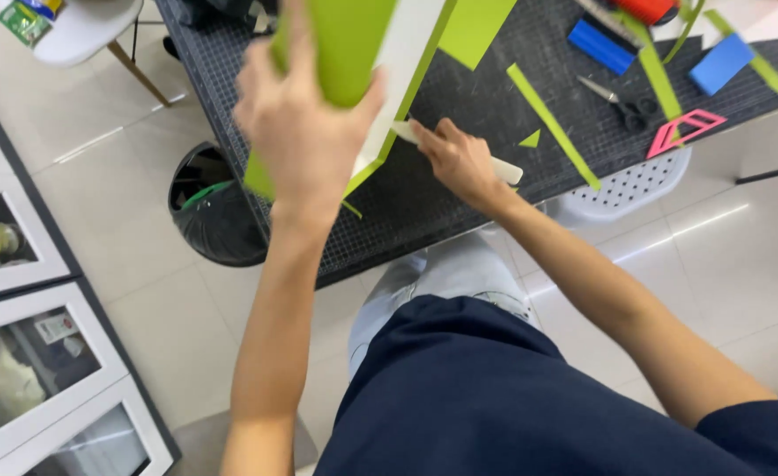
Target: Applying green paper strips to the edges of a white box and smoothing them with a tool.
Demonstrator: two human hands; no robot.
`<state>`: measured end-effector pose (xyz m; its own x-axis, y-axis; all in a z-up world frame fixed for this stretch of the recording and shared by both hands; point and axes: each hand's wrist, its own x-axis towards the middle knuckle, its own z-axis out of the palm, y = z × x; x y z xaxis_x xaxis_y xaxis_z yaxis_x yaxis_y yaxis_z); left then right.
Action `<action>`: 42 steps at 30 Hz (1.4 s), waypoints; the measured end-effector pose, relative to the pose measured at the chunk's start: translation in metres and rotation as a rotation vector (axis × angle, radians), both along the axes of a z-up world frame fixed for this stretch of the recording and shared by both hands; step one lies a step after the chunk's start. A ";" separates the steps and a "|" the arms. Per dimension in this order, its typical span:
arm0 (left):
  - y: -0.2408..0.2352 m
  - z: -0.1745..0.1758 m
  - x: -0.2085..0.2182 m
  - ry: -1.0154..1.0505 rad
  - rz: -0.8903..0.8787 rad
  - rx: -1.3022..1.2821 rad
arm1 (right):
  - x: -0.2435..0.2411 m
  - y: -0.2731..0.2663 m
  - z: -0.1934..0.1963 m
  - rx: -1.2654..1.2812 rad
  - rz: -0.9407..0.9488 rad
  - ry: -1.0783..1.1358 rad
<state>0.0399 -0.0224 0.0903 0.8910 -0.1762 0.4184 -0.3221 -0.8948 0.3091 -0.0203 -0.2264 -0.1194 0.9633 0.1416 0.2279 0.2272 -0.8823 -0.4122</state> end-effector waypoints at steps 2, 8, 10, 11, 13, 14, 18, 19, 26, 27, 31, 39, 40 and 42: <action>-0.025 0.006 0.015 0.076 0.018 0.080 | 0.003 0.002 -0.006 -0.052 0.023 -0.045; -0.079 -0.019 0.055 0.004 -0.165 0.106 | -0.011 0.010 -0.032 -0.098 0.057 0.059; -0.079 -0.015 0.054 0.002 -0.151 0.158 | -0.028 0.028 -0.033 -0.033 0.191 0.075; -0.076 -0.013 0.051 0.005 -0.155 0.163 | -0.024 0.023 -0.027 -0.028 0.187 0.078; -0.074 -0.007 0.051 0.031 -0.147 0.188 | -0.007 0.004 -0.014 0.006 0.184 0.082; -0.076 -0.009 0.050 0.041 -0.151 0.189 | -0.011 0.004 -0.021 0.009 0.181 0.091; -0.079 -0.007 0.052 0.045 -0.115 0.209 | -0.015 0.022 -0.035 -0.027 0.201 0.000; -0.080 -0.008 0.050 0.014 -0.112 0.205 | -0.019 0.029 -0.037 0.010 0.222 0.024; -0.074 -0.005 0.054 -0.033 -0.128 0.168 | -0.011 0.007 -0.025 -0.059 0.197 0.002; -0.073 -0.002 0.055 0.008 -0.135 0.199 | 0.003 -0.008 -0.026 -0.460 0.042 -0.141; -0.070 -0.001 0.048 0.034 -0.182 0.228 | 0.054 -0.072 -0.009 -0.013 -0.269 0.071; -0.069 0.002 0.051 0.077 -0.177 0.285 | 0.021 -0.028 0.009 -0.124 -0.174 0.140; -0.068 0.005 0.048 0.091 -0.199 0.279 | 0.033 -0.042 0.021 -0.076 -0.256 0.241; -0.068 0.001 0.049 0.081 -0.201 0.264 | 0.038 -0.046 -0.007 -0.283 -0.318 0.105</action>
